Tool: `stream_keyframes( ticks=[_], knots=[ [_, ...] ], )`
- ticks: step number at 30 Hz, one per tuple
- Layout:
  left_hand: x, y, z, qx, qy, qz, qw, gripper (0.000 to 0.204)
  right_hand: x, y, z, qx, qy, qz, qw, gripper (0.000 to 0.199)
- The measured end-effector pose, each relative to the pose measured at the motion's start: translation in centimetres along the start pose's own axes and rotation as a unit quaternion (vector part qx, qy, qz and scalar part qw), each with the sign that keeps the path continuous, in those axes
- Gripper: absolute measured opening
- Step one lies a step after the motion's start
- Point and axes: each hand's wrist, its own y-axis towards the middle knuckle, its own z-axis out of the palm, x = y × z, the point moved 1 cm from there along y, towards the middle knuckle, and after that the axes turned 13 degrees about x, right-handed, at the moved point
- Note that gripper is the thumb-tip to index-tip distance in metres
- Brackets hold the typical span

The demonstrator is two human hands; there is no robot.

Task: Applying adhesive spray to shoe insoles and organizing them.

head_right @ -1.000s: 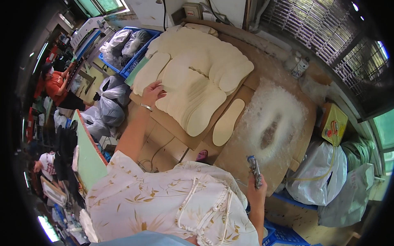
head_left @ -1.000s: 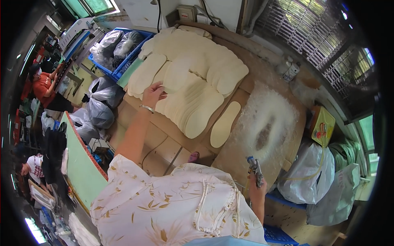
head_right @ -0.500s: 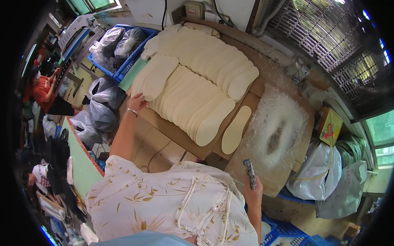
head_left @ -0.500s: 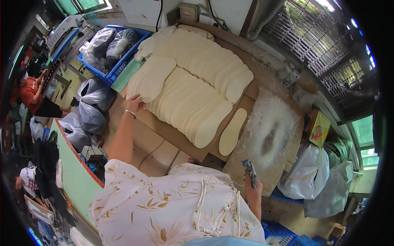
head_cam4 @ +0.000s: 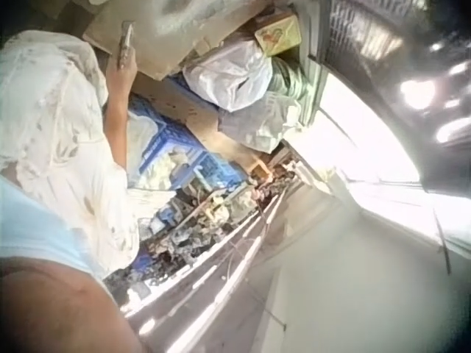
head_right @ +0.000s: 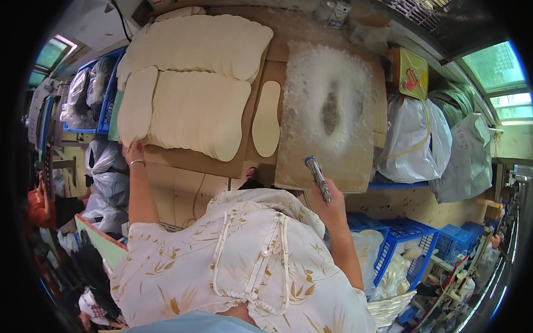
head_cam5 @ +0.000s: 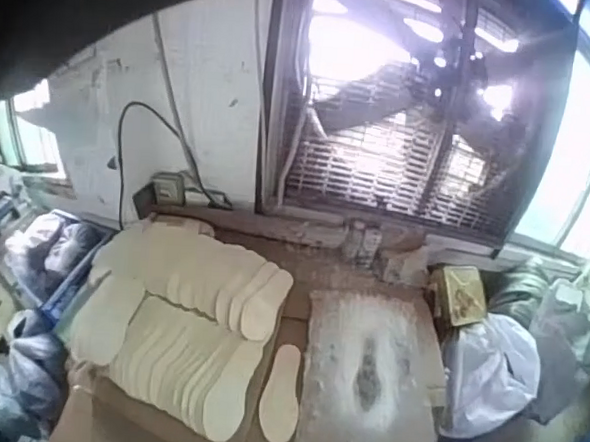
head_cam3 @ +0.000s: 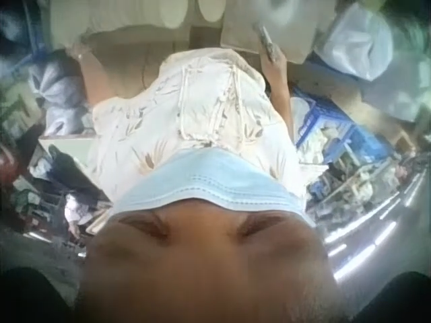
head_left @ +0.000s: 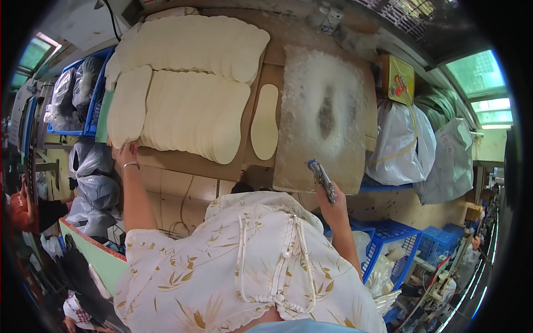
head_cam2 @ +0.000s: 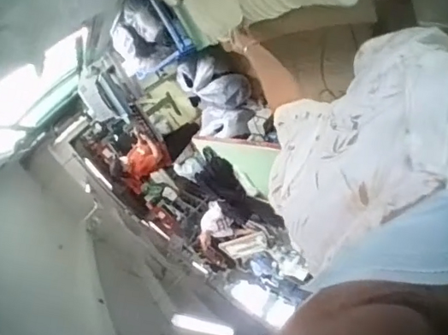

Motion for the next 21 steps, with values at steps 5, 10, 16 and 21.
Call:
stream_keyframes(
  ticks=[5, 10, 16, 21],
  knots=[
    [0.2, -4.7, 4.5, -0.093, 0.124, 0.033, 0.987, 0.024, -1.6, -1.2, -1.4, -0.012, 0.015, -0.002, 1.000, 0.024],
    [8.2, -20.5, 15.9, 0.244, 0.364, -0.030, 0.898, 0.024, -3.2, -1.3, -3.4, -0.001, 0.033, 0.013, 0.999, 0.027],
    [14.8, -33.7, 28.6, 0.326, 0.584, 0.045, 0.742, 0.048, -4.2, -1.2, -6.1, 0.015, 0.019, -0.019, 1.000, 0.026],
    [17.2, -33.9, 31.7, 0.149, 0.647, 0.006, 0.748, 0.039, -6.3, -1.6, -8.5, 0.036, 0.042, -0.011, 0.998, 0.024]
  ],
)
